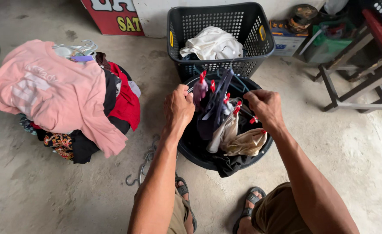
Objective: The person sorts through a bucket of laundry by hand, picking up white garments, a hanger, and dark clothing, turning them over and smoothing them.
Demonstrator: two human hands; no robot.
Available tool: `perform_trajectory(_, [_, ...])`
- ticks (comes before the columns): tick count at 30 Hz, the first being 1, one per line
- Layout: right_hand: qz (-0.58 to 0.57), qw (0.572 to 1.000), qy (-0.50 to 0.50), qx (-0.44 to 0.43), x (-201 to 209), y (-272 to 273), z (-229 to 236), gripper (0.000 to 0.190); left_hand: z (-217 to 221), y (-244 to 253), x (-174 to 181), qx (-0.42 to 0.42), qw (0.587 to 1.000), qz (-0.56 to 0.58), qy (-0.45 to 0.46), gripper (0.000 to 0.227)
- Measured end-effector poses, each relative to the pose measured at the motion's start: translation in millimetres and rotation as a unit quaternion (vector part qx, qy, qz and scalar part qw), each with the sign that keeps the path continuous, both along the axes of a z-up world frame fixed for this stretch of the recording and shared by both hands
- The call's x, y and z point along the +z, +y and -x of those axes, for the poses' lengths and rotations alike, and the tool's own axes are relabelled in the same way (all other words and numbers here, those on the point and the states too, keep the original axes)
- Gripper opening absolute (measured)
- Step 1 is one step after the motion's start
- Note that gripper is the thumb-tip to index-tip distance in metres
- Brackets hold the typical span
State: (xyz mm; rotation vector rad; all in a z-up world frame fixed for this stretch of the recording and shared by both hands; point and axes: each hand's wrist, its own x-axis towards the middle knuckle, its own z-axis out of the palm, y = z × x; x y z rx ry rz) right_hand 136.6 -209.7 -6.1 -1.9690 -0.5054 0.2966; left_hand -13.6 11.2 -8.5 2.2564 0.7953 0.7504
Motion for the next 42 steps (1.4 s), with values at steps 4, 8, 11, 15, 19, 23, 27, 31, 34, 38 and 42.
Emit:
perform_trajectory(4, [-0.073,0.997,-0.026,-0.021,16.0,-11.5,1.2,0.023,2.1,0.1,-2.2,-0.008,1.000,0.003,0.004,0.024])
perform_trajectory(8, [-0.131,0.987,-0.093,-0.023,42.0,-22.0,5.8,0.034,3.2,-2.4,-0.1,-0.014,0.999,-0.019,0.029,0.023])
perform_trajectory(11, [-0.148,0.983,-0.103,-0.016,56.3,-23.6,14.4,0.036,3.2,-8.6,4.9,-0.025,0.999,-0.020,0.030,0.022])
perform_trajectory(15, [-0.123,0.987,-0.092,-0.035,55.0,-22.2,19.2,0.034,1.2,-12.3,11.3,-0.050,0.997,0.053,-0.010,0.023])
perform_trajectory(19, [-0.174,0.984,-0.031,0.001,33.2,-18.8,24.3,0.028,-5.0,-21.0,5.7,-0.058,0.993,0.092,-0.055,0.020])
perform_trajectory(23, [-0.101,0.995,-0.012,0.002,16.1,-15.5,20.3,0.029,-20.7,-22.9,3.8,-0.099,0.984,0.103,-0.105,0.022])
perform_trajectory(27, [-0.103,0.994,-0.002,0.034,6.9,-14.7,16.8,0.032,-19.8,-29.2,3.8,-0.062,0.988,0.114,-0.080,0.018])
perform_trajectory(31, [-0.027,0.999,-0.009,0.031,1.8,-9.1,24.3,0.030,-25.4,-37.6,6.5,-0.139,0.969,0.154,-0.134,0.029])
perform_trajectory(34, [0.020,0.998,-0.016,0.064,0.5,-8.6,24.9,0.029,-21.3,-45.7,4.4,-0.140,0.971,0.193,-0.008,0.028])
perform_trajectory(38, [0.038,0.988,-0.029,0.147,-5.8,-9.6,21.5,0.025,-26.3,-38.3,-6.2,-0.108,0.958,0.242,0.109,0.027])
perform_trajectory(42, [0.075,0.987,-0.030,0.138,-17.0,-6.1,14.0,0.023,-28.1,-27.0,-14.1,-0.110,0.901,0.412,0.072,0.024])
